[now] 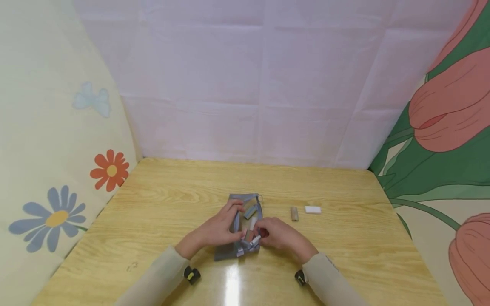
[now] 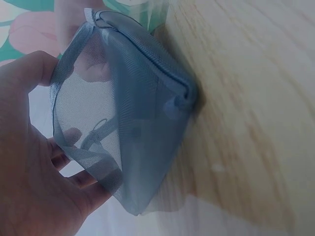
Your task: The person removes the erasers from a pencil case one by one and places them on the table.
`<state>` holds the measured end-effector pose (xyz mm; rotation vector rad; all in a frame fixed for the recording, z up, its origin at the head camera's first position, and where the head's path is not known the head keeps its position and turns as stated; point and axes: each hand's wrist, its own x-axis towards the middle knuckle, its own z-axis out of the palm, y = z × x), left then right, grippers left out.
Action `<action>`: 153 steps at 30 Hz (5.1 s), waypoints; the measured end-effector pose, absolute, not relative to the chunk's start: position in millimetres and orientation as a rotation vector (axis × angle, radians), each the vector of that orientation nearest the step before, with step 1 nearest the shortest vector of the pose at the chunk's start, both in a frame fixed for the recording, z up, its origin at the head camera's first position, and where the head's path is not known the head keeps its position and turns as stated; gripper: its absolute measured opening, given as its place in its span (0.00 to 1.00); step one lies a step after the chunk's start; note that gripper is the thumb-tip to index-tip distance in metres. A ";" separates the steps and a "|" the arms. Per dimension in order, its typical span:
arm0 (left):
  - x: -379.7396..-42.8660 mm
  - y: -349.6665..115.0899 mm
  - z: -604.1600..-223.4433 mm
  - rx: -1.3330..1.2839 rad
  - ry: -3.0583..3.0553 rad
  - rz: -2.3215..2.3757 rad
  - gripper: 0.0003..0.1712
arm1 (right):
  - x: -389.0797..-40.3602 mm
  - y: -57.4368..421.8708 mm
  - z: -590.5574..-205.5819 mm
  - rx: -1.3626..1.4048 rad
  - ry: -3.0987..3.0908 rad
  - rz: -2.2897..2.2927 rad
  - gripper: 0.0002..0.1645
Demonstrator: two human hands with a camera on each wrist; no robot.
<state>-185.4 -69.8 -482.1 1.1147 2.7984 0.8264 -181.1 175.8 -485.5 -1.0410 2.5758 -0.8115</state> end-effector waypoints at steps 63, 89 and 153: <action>-183.1 -70.7 -478.9 1.027 2.780 0.860 0.36 | -179.3 208.8 -479.6 -1.052 2.690 -0.816 0.08; -183.1 -72.6 -478.6 1.053 2.751 0.879 0.35 | -173.1 241.9 -477.1 -0.958 2.778 -0.910 0.09; -183.2 -74.5 -479.1 1.066 2.748 0.879 0.35 | -183.6 339.9 -485.1 -0.454 2.960 -0.904 0.06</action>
